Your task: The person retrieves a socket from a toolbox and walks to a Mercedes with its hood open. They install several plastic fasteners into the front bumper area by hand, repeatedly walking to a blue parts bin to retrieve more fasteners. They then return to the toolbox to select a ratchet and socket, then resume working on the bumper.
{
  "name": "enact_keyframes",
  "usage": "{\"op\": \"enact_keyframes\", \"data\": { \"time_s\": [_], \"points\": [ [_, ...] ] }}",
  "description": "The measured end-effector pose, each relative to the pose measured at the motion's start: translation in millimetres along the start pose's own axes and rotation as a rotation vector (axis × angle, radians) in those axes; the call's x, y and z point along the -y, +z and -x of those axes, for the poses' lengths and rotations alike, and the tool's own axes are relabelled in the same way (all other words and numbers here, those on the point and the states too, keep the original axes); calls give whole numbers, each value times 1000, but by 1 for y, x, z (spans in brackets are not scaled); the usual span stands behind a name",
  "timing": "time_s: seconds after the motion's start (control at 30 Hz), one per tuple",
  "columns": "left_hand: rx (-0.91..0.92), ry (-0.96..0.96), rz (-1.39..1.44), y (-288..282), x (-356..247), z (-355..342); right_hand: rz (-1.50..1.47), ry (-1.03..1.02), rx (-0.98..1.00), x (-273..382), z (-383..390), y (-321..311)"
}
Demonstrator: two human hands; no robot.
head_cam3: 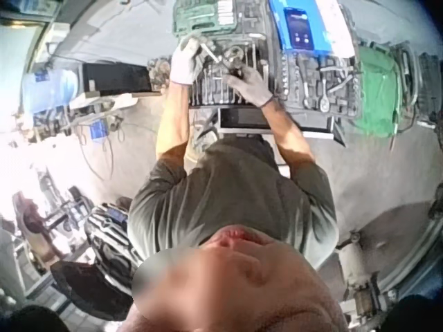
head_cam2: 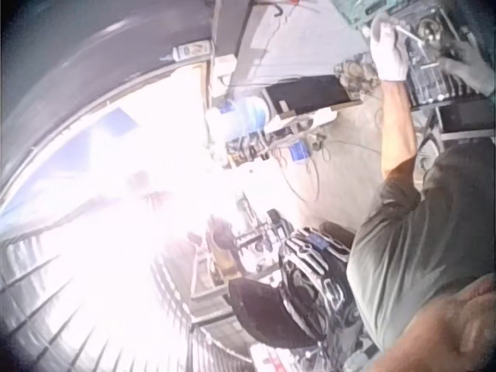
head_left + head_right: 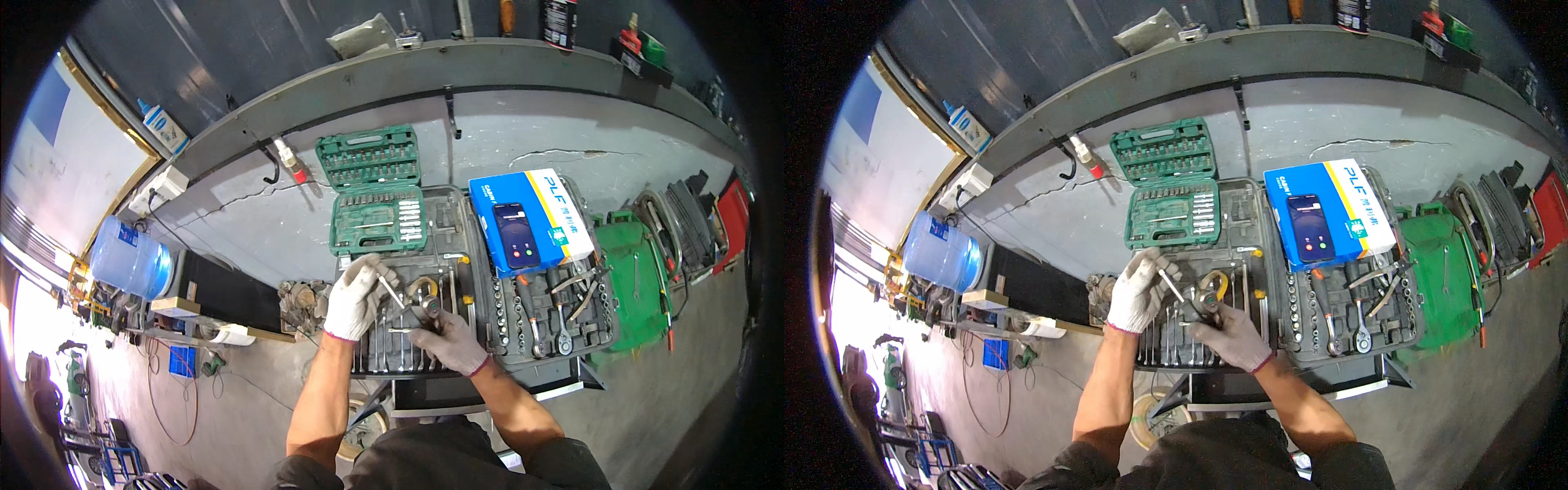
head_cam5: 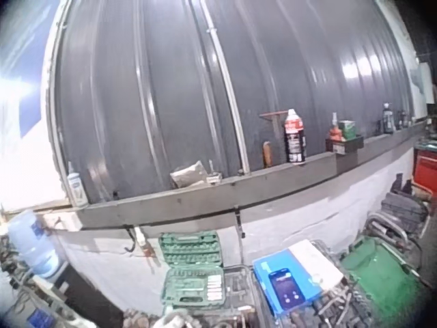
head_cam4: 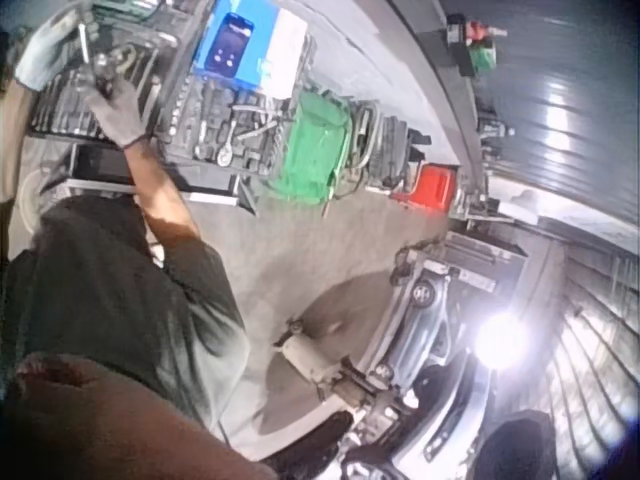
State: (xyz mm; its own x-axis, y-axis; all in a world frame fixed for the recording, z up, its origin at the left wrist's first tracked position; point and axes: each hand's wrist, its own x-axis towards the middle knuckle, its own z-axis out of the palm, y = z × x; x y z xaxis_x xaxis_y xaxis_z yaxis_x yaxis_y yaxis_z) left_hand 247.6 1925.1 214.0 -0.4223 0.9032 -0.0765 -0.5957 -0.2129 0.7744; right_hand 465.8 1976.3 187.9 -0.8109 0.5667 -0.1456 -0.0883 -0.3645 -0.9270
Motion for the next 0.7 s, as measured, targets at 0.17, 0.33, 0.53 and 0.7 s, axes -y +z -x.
{"op": "enact_keyframes", "data": {
  "time_s": [0.17, 0.33, 0.53, 0.7],
  "points": [
    [-120, -55, -6, -8, 7, 38, 568, -219, -31, -10, 17, 4],
    [-306, -43, -190, -42, 15, 94, 938, -328, 24, -25, 34, 18],
    [-508, -101, -307, -62, -1, 143, 962, -226, 166, -26, 47, 53],
    [-311, -93, -66, -72, -13, 187, 540, -116, 334, -50, 53, 78]
  ]
}}
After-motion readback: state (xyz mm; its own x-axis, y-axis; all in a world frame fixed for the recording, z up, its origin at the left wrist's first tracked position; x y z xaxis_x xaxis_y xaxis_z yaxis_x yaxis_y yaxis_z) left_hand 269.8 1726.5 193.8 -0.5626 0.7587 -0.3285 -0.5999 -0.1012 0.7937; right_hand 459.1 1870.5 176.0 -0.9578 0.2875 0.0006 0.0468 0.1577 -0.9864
